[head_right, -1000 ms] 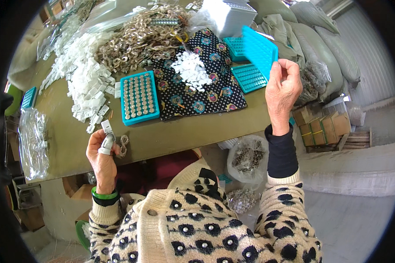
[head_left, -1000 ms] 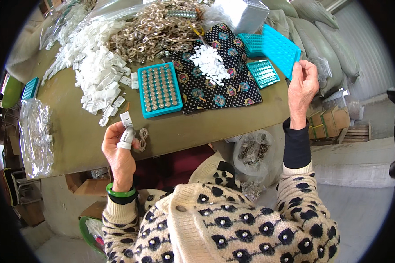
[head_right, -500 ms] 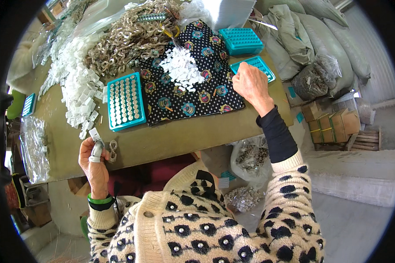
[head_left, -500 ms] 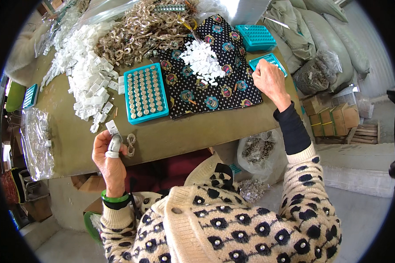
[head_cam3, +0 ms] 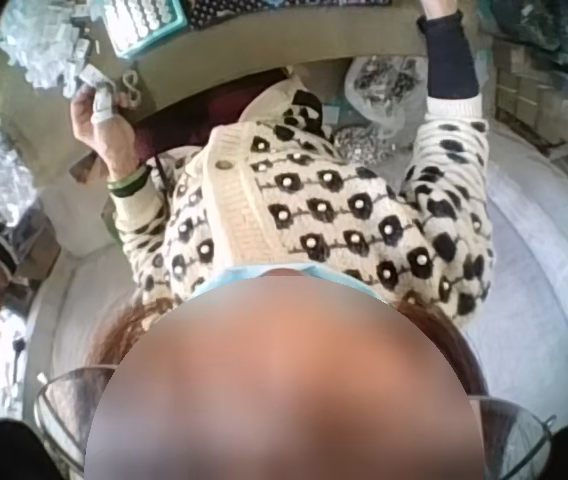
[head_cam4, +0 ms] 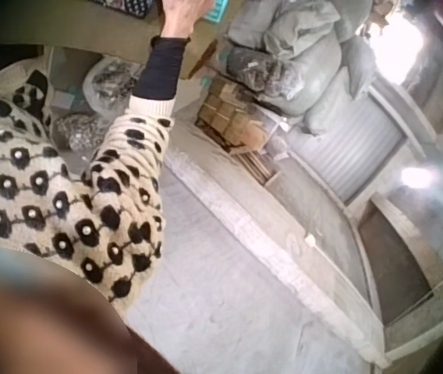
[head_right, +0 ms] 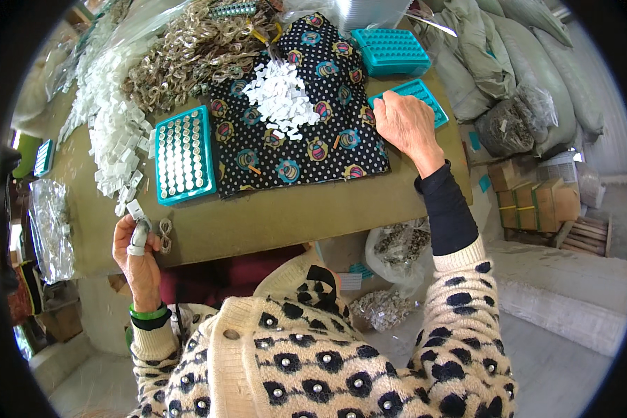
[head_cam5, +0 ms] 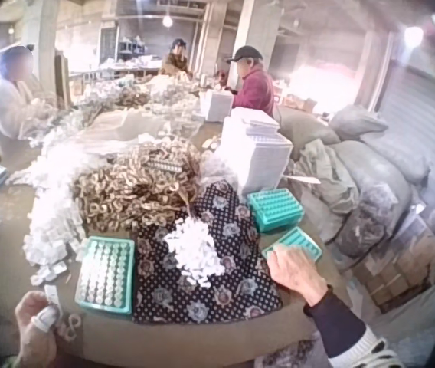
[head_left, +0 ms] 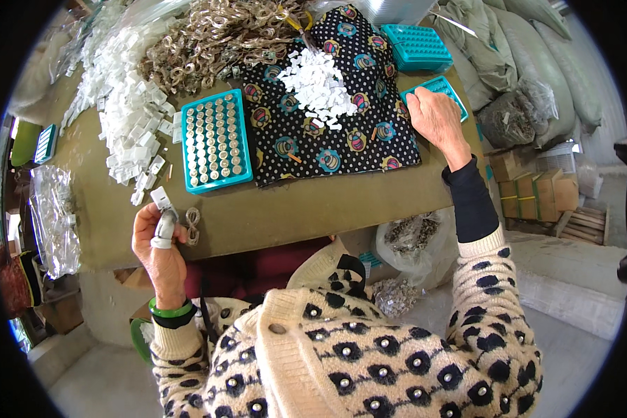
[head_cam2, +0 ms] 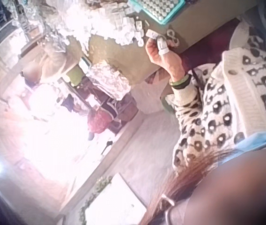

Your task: The person repeatedly picks small white plastic housings and metal pins from a table, inserts the pins into the housings, and places the assembled units into a blue tray. The process is continuous and repetitive throughout the clip.

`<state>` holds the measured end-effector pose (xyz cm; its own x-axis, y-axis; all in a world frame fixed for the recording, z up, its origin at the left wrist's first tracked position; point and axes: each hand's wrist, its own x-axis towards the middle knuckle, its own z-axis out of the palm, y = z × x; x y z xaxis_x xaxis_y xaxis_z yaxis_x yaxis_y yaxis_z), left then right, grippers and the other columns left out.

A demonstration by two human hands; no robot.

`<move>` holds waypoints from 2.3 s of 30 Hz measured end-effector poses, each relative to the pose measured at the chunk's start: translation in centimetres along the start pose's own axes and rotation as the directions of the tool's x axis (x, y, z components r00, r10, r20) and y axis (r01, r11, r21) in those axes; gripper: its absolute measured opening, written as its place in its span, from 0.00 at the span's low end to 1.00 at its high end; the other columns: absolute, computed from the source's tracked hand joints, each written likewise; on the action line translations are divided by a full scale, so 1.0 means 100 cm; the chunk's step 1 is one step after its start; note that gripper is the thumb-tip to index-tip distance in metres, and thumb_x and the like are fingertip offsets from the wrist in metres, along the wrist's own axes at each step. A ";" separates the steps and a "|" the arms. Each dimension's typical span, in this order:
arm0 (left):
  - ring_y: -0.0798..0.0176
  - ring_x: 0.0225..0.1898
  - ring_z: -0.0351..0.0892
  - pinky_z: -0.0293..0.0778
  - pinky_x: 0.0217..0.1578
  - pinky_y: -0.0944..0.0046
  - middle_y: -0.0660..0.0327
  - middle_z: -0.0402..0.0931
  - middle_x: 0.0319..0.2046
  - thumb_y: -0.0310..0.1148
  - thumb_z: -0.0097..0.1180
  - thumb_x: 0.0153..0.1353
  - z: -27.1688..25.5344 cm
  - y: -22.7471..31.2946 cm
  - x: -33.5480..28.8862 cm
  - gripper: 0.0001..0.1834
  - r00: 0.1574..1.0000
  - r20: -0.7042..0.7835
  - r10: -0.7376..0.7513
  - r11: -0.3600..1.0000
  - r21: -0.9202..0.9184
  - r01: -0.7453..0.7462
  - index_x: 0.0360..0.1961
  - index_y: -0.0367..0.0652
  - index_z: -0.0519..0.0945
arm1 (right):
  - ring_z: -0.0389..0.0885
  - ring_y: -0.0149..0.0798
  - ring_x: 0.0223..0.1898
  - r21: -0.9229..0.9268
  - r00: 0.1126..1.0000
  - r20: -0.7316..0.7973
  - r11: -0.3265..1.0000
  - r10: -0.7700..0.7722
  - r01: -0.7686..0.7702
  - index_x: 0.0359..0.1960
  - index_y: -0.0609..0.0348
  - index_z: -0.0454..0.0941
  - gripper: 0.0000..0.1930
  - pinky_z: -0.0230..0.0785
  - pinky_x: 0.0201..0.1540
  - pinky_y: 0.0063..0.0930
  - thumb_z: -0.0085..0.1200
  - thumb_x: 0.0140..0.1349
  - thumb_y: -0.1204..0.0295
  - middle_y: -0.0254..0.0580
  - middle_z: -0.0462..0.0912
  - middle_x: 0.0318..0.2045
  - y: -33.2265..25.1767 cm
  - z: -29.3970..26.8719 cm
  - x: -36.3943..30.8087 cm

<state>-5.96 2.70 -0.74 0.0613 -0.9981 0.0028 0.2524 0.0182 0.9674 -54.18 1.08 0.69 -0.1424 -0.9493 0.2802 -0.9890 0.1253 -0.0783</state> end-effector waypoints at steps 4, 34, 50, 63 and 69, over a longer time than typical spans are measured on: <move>0.71 0.24 0.70 0.68 0.23 0.71 0.63 0.74 0.30 0.24 0.56 0.62 0.001 0.008 -0.001 0.12 0.996 -0.037 -0.081 0.991 -0.114 0.076 0.47 0.37 0.75 | 0.79 0.58 0.25 0.019 0.999 -0.033 1.000 -0.014 0.015 0.22 0.59 0.75 0.18 0.69 0.30 0.51 0.49 0.64 0.59 0.56 0.79 0.19 0.002 0.006 0.003; 0.62 0.32 0.82 0.80 0.29 0.65 0.53 0.80 0.41 0.31 0.56 0.65 -0.005 0.024 0.019 0.16 0.897 0.324 -0.301 0.772 -0.470 0.429 0.52 0.38 0.75 | 0.80 0.44 0.30 0.422 0.807 -0.237 0.692 -0.540 0.586 0.32 0.61 0.78 0.04 0.72 0.31 0.33 0.59 0.55 0.80 0.42 0.77 0.30 -0.239 0.020 0.069; 0.54 0.43 0.84 0.84 0.36 0.61 0.50 0.79 0.47 0.27 0.56 0.65 -0.008 0.014 0.019 0.17 0.886 0.395 -0.244 0.616 -0.643 0.456 0.55 0.38 0.75 | 0.79 0.40 0.31 0.705 0.834 -0.346 0.469 -0.429 0.533 0.36 0.62 0.78 0.08 0.72 0.31 0.28 0.60 0.56 0.83 0.43 0.79 0.31 -0.325 -0.022 -0.010; 0.59 0.35 0.84 0.83 0.34 0.61 0.53 0.80 0.42 0.28 0.60 0.62 -0.010 0.014 0.007 0.15 0.903 0.376 -0.210 0.628 -0.656 0.419 0.50 0.37 0.77 | 0.79 0.43 0.32 0.554 0.717 -0.442 0.465 -0.539 0.691 0.36 0.65 0.77 0.08 0.73 0.34 0.30 0.61 0.55 0.83 0.47 0.79 0.32 -0.334 -0.024 -0.021; 0.59 0.35 0.84 0.83 0.34 0.60 0.53 0.81 0.41 0.29 0.60 0.62 -0.011 0.017 0.002 0.15 0.906 0.379 -0.186 0.664 -0.631 0.400 0.49 0.38 0.78 | 0.79 0.43 0.31 0.604 0.700 -0.374 0.413 -0.609 0.682 0.36 0.65 0.77 0.08 0.73 0.34 0.31 0.60 0.56 0.83 0.47 0.79 0.31 -0.327 -0.032 -0.018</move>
<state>-4.46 2.58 0.67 -0.3576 -0.9304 -0.0810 0.8019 -0.3503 0.4840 -21.69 -0.38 5.76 0.4877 -0.6329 0.6014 -0.4819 -0.7695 -0.4190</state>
